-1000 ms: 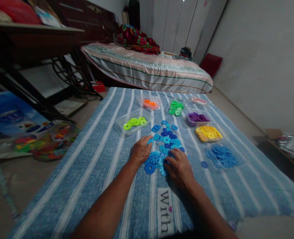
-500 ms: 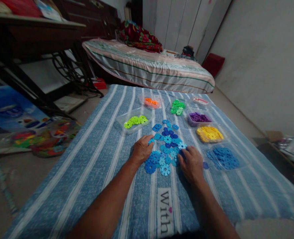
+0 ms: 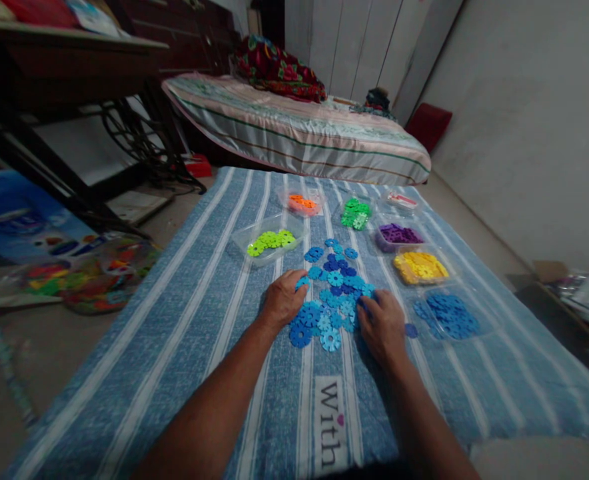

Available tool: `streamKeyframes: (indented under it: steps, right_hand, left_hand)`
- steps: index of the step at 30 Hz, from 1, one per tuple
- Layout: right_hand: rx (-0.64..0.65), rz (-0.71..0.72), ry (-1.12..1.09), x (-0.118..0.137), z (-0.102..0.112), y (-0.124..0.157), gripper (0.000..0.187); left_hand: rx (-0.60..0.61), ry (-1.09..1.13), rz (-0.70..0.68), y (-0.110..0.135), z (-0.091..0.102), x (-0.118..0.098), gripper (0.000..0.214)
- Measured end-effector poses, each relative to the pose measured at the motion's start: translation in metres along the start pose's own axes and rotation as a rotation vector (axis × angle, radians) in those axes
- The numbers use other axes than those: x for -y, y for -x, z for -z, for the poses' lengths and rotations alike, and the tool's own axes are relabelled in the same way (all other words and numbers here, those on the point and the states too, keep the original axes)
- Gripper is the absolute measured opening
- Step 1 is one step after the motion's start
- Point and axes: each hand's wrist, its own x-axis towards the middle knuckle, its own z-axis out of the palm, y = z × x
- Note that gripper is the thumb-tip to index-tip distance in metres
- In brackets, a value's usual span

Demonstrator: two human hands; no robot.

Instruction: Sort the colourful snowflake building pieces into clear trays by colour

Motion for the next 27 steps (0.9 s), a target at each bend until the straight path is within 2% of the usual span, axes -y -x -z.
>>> streamKeyframes:
  steps: [10,20,27]
  right_hand:
    - [0.067,-0.025,0.045,0.004,0.003,-0.005,0.026]
    - [0.088,-0.052,-0.059,0.000,-0.001,-0.007,0.025]
    - [0.169,-0.072,0.053,0.004,0.005,-0.012,0.029]
  left_hand:
    - [-0.012,0.007,-0.003,0.000,0.001,-0.001,0.030]
    - [-0.006,0.008,0.005,0.000,0.003,-0.004,0.030]
    - [-0.011,0.018,0.006,0.000,0.002,-0.003,0.030]
